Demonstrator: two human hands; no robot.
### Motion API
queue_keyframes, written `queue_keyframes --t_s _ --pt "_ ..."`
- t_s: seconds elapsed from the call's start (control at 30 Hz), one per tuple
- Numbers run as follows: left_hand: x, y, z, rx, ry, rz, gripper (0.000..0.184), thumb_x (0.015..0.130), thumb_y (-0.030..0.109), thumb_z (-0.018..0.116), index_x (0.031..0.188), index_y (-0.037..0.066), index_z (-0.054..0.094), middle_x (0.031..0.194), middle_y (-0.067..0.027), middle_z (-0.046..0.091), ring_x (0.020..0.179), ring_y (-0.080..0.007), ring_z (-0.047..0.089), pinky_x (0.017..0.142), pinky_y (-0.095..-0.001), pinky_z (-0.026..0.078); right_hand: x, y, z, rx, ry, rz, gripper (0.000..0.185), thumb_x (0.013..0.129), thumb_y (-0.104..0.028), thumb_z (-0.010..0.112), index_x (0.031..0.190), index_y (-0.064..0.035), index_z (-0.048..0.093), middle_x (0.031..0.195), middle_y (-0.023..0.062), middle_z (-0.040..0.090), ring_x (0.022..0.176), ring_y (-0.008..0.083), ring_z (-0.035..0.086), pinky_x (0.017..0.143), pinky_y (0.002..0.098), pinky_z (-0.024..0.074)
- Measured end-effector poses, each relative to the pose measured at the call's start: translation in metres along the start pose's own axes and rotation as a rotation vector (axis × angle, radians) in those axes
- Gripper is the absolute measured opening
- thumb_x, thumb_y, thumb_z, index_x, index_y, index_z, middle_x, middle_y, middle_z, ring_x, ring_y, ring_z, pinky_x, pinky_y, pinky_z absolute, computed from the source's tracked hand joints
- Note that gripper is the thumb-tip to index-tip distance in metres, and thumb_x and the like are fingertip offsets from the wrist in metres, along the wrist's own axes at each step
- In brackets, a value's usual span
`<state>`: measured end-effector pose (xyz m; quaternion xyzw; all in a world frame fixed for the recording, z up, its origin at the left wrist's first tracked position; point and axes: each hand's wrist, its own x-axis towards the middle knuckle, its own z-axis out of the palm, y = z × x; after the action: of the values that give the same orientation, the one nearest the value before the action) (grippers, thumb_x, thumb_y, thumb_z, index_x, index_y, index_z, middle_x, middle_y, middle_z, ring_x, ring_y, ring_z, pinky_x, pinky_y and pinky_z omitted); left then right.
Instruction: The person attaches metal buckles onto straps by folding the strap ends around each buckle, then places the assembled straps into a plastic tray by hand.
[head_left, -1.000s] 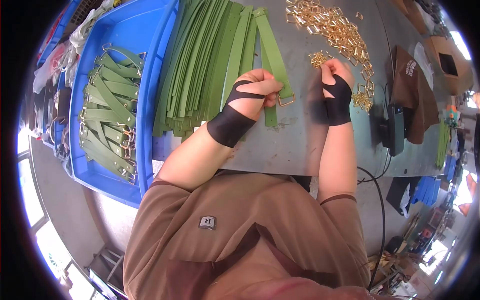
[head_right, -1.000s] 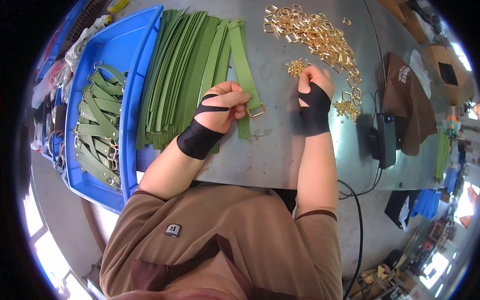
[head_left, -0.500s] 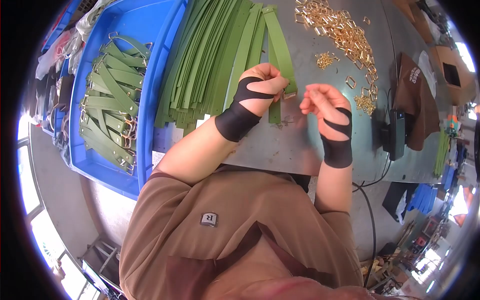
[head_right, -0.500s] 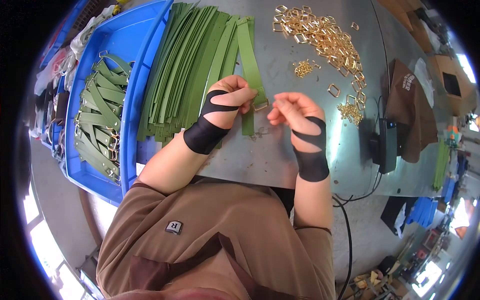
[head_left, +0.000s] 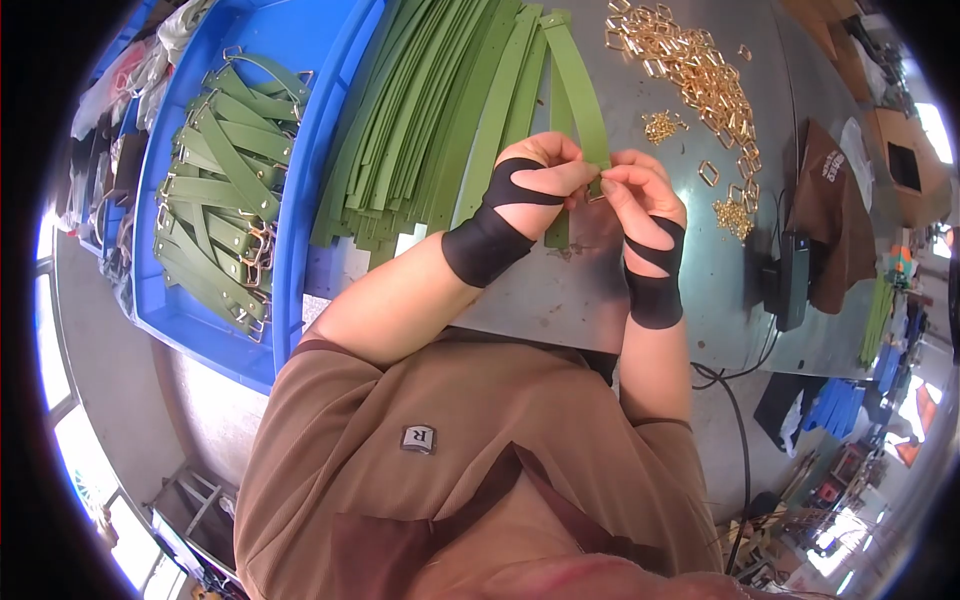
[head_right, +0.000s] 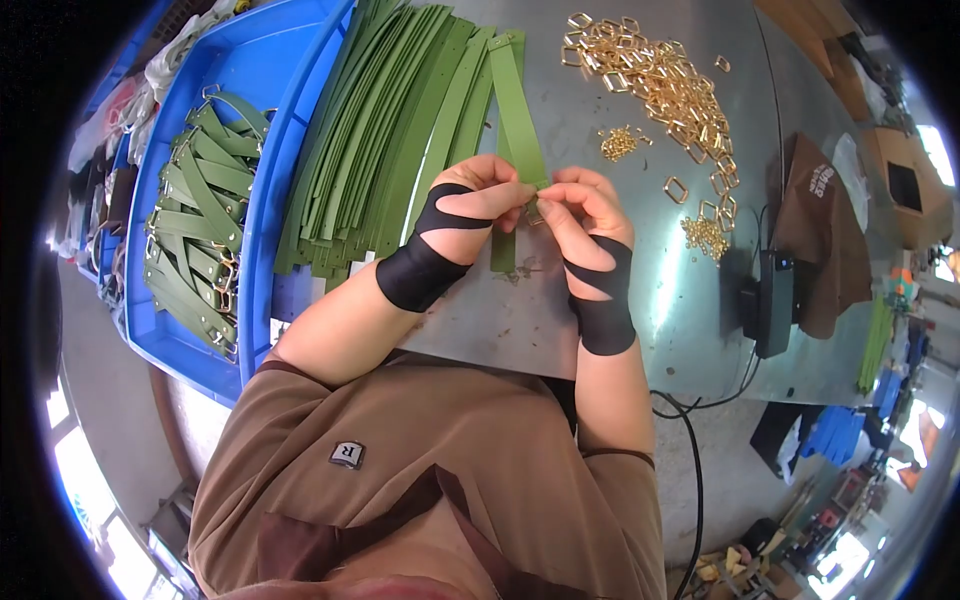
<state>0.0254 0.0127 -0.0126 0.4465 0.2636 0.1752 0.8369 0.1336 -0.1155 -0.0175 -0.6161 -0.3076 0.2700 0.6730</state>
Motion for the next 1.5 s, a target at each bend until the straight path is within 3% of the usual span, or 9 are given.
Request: queue_keyframes --t_s 0.47,0.67,0.77,0.93,1.1,1.2,1.3,1.37,1.5 --pt "-0.003 0.001 0.004 0.064 -0.061 0.078 0.008 0.091 0.008 0.068 0.091 0.001 0.064 0.08 -0.0041 0.066 0.068 -0.0116 0.059 0.066 -0.0254 0.049 0.006 -0.017 0.001 0.051 -0.031 0.244 0.008 0.092 -0.003 0.066 0.099 -0.0013 0.063 0.09 0.0016 0.064 0.083 0.011 0.06 0.079 0.0251 0.047" --pt "-0.004 0.012 0.003 0.211 0.012 0.111 0.02 0.096 0.019 0.065 0.093 0.0 0.065 0.081 -0.0053 0.065 0.07 -0.0128 0.058 0.066 -0.0255 0.046 0.018 -0.027 0.012 -0.942 0.11 -0.765 0.013 0.079 -0.003 0.069 0.09 -0.0059 0.064 0.089 0.0074 0.06 0.079 0.0273 0.058 0.071 0.0369 0.0437" --pt "-0.003 0.015 -0.002 0.1 -0.072 0.017 0.04 0.099 0.038 0.058 0.09 -0.001 0.067 0.077 -0.005 0.063 0.07 -0.0142 0.056 0.067 -0.0271 0.044 0.021 -0.025 0.015 -1.086 0.09 -0.874 0.017 0.071 -0.003 0.07 0.086 -0.0086 0.062 0.089 0.0046 0.058 0.079 0.0264 0.057 0.069 0.0389 0.0428" --pt "-0.003 0.013 -0.003 0.211 -0.032 -0.016 0.036 0.094 0.032 0.065 0.09 -0.004 0.066 0.076 -0.006 0.063 0.069 -0.0137 0.056 0.066 -0.0256 0.043 0.01 -0.008 0.025 -1.233 0.12 -0.925 0.017 0.068 -0.001 0.069 0.082 -0.0074 0.061 0.086 0.0053 0.053 0.074 0.0241 0.055 0.064 0.0366 0.0451" --pt "0.0 0.01 -0.009 0.209 0.033 -0.019 0.028 0.091 0.022 0.065 0.092 -0.006 0.065 0.077 -0.0061 0.065 0.069 -0.0125 0.057 0.064 -0.025 0.043 -0.006 -0.018 0.025 -1.003 0.068 -0.734 0.02 0.074 -0.002 0.073 0.093 -0.003 0.066 0.095 0.0071 0.057 0.08 0.0265 0.058 0.07 0.0362 0.0487" --pt "0.0 0.014 -0.009 0.426 0.012 0.006 0.026 0.091 0.02 0.065 0.093 -0.005 0.066 0.076 -0.0048 0.065 0.069 -0.011 0.057 0.064 -0.0253 0.043 -0.01 -0.035 0.011 -0.741 0.134 -0.396 0.017 0.082 -0.004 0.071 0.098 -0.0013 0.067 0.108 0.0144 0.06 0.096 0.026 0.06 0.081 0.0324 0.0487" --pt "-0.005 0.015 -0.004 0.319 -0.098 0.053 0.024 0.091 0.019 0.064 0.094 -0.004 0.066 0.076 -0.0039 0.064 0.068 -0.01 0.056 0.063 -0.0255 0.043 -0.003 -0.03 -0.001 -0.601 0.076 -0.271 0.016 0.087 -0.007 0.068 0.101 -0.0006 0.066 0.104 0.0118 0.064 0.089 0.019 0.062 0.077 0.0298 0.0485" --pt "-0.004 0.015 -0.003 0.359 -0.102 0.033 0.023 0.091 0.019 0.064 0.094 -0.004 0.067 0.075 -0.0036 0.064 0.068 -0.01 0.055 0.063 -0.0253 0.043 -0.005 -0.022 -0.007 -0.175 -0.105 0.19 0.015 0.093 -0.01 0.063 0.103 0.0007 0.064 0.093 0.0056 0.067 0.079 0.011 0.06 0.074 0.0258 0.0474" --pt "-0.005 0.02 -0.004 0.428 -0.134 -0.044 0.022 0.09 0.019 0.066 0.092 -0.003 0.068 0.074 -0.003 0.063 0.066 -0.0101 0.054 0.062 -0.0245 0.041 -0.01 -0.023 -0.004 -0.122 -0.055 0.176 0.015 0.096 -0.012 0.061 0.102 0.0015 0.062 0.081 -0.0003 0.064 0.073 0.0065 0.057 0.071 0.0228 0.0462"
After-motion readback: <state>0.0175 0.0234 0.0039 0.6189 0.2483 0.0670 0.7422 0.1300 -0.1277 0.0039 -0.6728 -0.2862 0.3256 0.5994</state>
